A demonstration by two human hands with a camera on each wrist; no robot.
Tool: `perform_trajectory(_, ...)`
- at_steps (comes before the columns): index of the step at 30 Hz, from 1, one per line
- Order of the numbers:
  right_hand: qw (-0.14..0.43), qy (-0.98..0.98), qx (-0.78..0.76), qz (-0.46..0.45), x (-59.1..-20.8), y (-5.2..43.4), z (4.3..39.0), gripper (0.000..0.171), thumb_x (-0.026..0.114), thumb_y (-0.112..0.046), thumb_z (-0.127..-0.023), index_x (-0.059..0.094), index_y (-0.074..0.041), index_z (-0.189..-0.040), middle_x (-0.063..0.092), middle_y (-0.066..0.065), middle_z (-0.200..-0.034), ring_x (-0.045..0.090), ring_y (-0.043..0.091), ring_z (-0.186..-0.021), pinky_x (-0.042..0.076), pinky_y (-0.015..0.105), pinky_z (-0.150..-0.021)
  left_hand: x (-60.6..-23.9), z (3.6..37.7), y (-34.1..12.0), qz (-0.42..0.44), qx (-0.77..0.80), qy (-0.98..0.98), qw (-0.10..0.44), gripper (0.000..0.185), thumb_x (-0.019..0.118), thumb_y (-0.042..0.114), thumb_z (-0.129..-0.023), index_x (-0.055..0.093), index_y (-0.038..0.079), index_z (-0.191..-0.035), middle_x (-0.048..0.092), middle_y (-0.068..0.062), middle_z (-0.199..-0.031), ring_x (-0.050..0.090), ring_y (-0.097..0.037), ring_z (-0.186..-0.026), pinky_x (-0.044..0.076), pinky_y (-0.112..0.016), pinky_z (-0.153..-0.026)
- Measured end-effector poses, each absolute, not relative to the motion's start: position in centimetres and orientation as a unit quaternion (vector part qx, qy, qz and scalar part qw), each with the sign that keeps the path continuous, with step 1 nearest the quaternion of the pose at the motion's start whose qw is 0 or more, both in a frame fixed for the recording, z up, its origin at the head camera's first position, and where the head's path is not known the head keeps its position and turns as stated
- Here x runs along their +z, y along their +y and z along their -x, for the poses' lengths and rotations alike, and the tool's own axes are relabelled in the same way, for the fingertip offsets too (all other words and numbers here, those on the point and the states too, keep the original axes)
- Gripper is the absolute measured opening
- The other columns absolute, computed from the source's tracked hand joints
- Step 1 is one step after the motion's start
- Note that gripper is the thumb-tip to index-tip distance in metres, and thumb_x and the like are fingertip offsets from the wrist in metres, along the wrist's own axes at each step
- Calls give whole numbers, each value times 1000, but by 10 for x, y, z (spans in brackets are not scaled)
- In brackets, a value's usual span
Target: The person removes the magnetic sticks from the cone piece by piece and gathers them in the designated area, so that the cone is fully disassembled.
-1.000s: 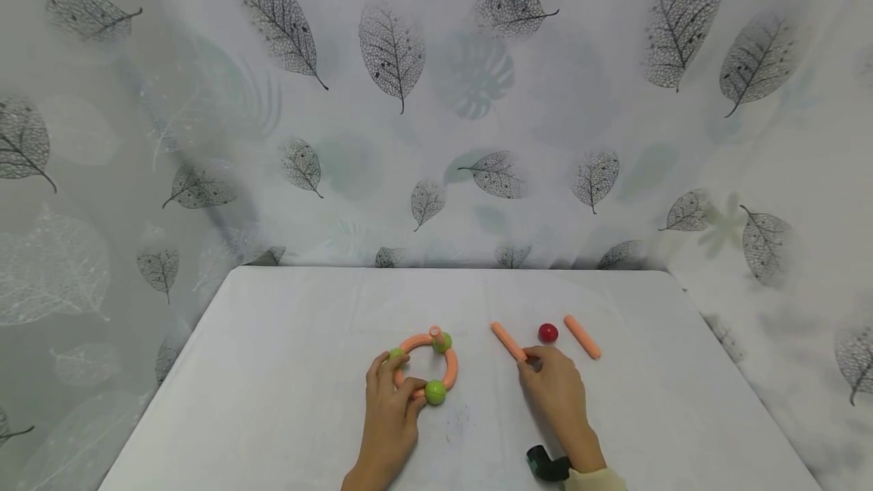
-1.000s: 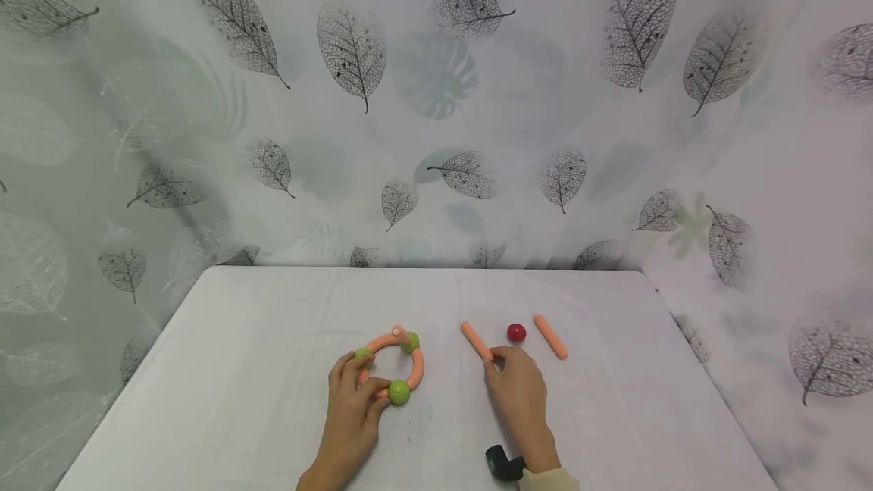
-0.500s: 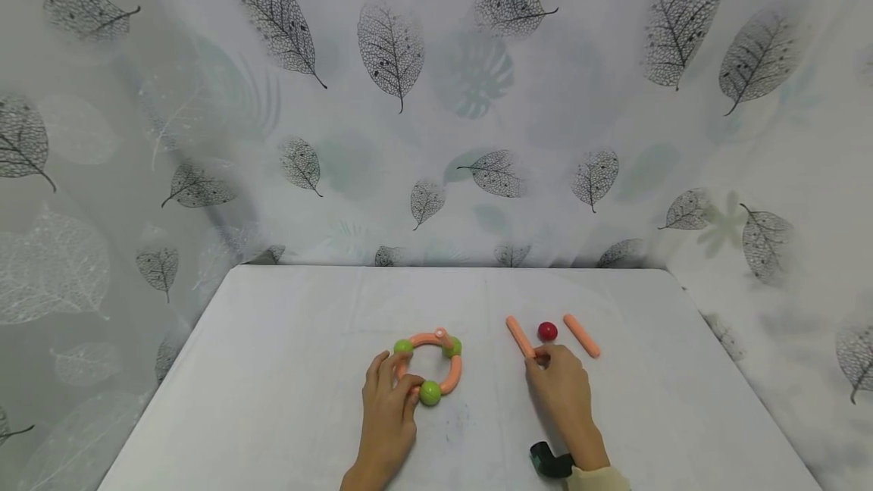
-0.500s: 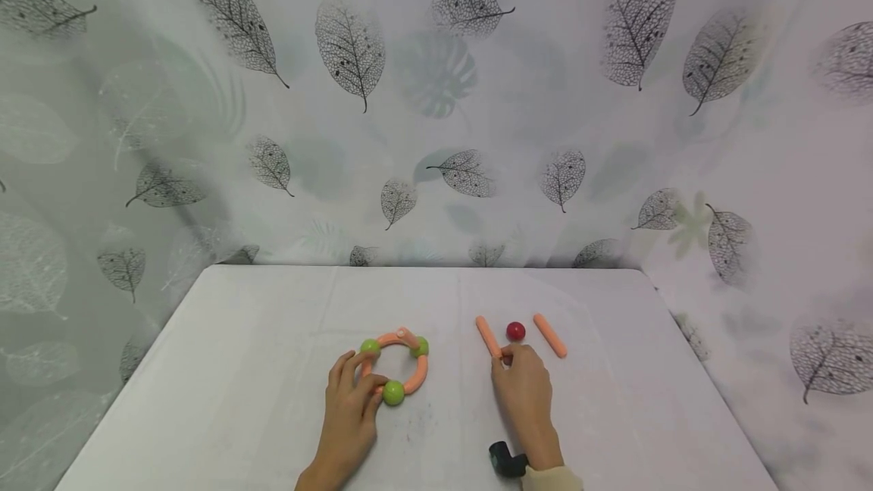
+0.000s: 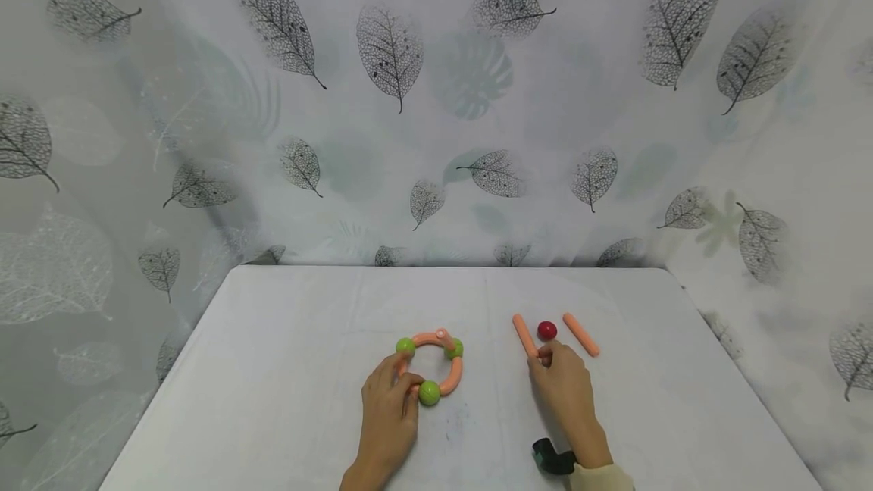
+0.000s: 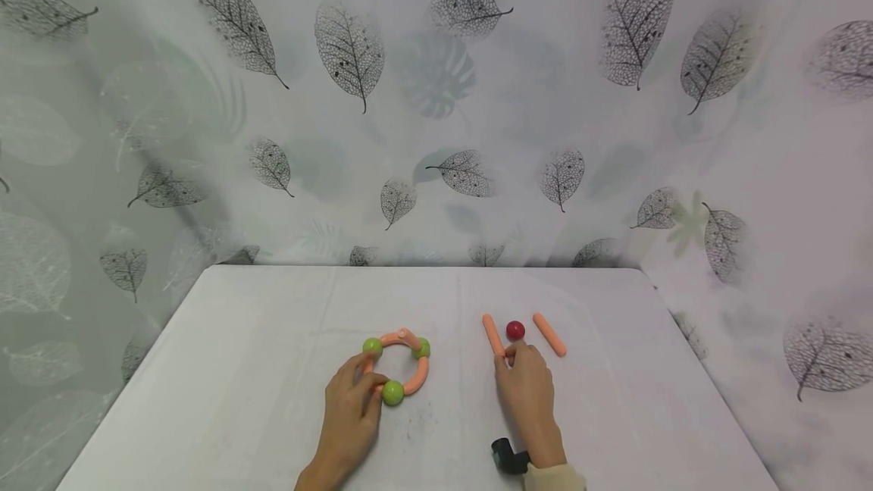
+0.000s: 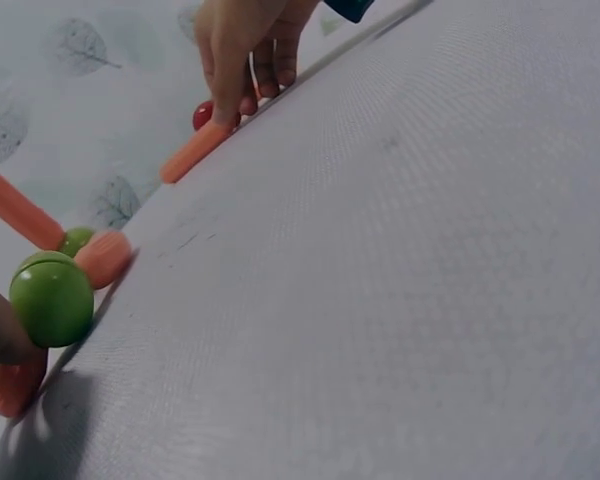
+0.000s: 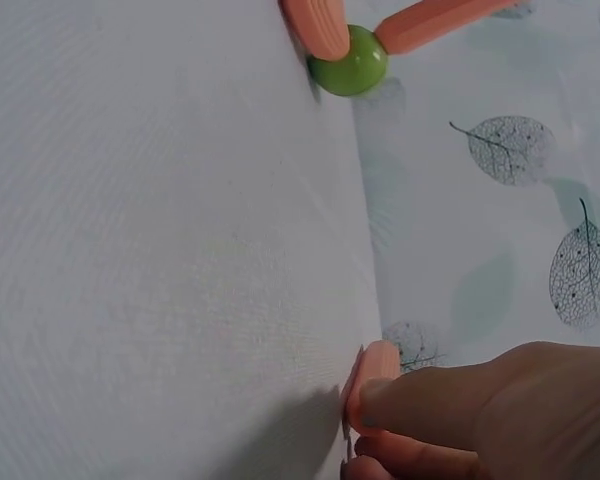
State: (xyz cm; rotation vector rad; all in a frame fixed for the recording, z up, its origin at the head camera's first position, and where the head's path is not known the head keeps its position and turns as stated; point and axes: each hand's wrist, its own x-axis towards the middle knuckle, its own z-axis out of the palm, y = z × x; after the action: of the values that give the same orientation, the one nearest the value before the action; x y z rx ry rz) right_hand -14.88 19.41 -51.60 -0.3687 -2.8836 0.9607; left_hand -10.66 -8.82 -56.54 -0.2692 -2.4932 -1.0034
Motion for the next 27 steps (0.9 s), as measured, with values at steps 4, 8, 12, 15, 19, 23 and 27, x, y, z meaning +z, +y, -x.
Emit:
perform_trajectory(4,28,-940,319,122,-514,194,150,26,71,-15,-93,68,5,-110,64,10,-87,55,21,-76,43,30,-62,-564,107,-88,90,-370,-901,210,21,75,-1,-83,75,19,-91,60,-7,-142,53,-32,-138,30,-57,-114)
perform_trajectory(8,24,-941,314,125,-512,194,150,26,71,-16,-94,68,3,-112,66,11,-89,57,21,-76,47,31,-63,-564,106,-89,90,-370,-899,214,19,73,0,-85,74,19,-89,61,-7,-141,56,-30,-136,30,-56,-114)
perform_trajectory(12,39,-940,315,125,-507,196,148,26,69,-17,-96,68,2,-114,69,13,-93,59,22,-75,48,31,-61,-563,106,-89,96,-370,-898,218,14,71,6,-92,74,20,-89,62,-8,-141,57,-27,-136,31,-56,-113)
perform_trajectory(15,72,-936,328,104,-504,197,148,25,68,-15,-97,68,0,-116,71,12,-97,62,22,-79,48,29,-64,-562,106,-88,94,-367,-901,210,13,69,13,-98,72,20,-88,62,-8,-141,56,-26,-137,31,-58,-114)
perform_trajectory(19,119,-921,369,29,-503,194,150,24,68,-8,-98,68,-1,-121,72,10,-102,67,20,-88,53,26,-71,-560,105,-88,83,-368,-905,195,15,69,16,-98,70,21,-84,64,-8,-139,56,-26,-136,31,-60,-114)
perform_trajectory(23,128,-895,427,-33,-507,191,152,30,69,-2,-97,67,-3,-127,74,8,-110,70,21,-95,57,23,-77,-560,104,-87,77,-371,-907,185,16,72,18,-96,69,23,-81,64,-7,-138,56,-25,-136,30,-60,-115)
perform_trajectory(27,84,-883,459,-50,-511,186,153,36,69,-6,-99,65,-8,-134,75,5,-123,72,21,-107,58,22,-88,-561,104,-87,82,-370,-905,190,17,74,19,-94,68,24,-79,64,-6,-138,56,-25,-136,31,-60,-114)
